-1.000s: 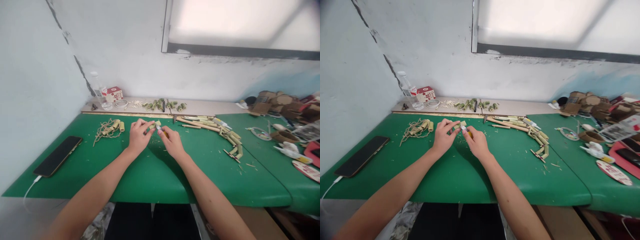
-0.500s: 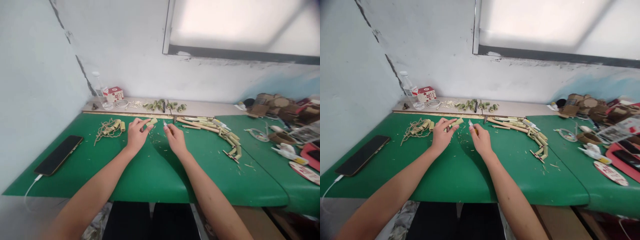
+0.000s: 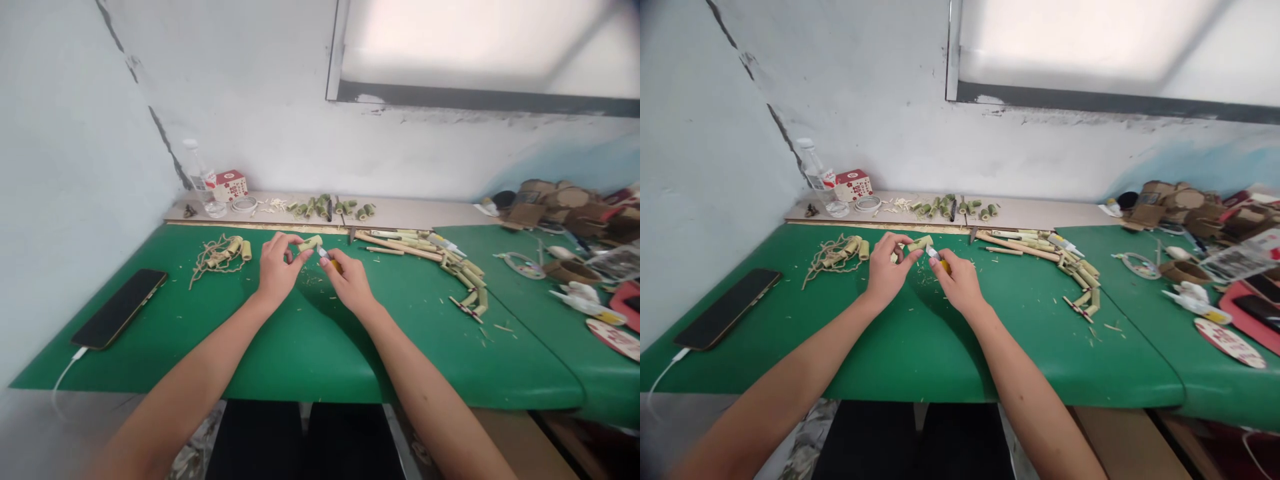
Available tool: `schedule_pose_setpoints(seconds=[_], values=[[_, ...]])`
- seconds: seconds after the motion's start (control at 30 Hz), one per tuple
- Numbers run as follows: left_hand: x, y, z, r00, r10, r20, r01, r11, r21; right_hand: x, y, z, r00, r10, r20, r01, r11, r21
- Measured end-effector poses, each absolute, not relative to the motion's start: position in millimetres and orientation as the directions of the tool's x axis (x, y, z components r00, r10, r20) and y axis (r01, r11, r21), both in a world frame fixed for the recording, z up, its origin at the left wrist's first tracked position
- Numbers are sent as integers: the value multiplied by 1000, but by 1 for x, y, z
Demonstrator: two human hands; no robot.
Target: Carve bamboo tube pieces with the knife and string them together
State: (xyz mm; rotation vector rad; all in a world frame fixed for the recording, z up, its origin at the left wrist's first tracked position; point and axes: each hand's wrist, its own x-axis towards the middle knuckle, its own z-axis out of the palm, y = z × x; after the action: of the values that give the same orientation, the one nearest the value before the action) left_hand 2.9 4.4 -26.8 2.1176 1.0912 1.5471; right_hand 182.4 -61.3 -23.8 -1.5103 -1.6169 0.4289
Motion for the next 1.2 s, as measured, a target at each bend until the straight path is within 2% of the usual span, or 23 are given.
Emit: schedule_pose_setpoints(seconds=[0.83,1.2], values=[[3,4,-29,199,717,668,379,-685,622,181,-62,-24,51,947,318,654,209,-727],[4,5,-28,177,643,745,335,-752,568,182,-60,-26,40,945,325,668,217,-712]])
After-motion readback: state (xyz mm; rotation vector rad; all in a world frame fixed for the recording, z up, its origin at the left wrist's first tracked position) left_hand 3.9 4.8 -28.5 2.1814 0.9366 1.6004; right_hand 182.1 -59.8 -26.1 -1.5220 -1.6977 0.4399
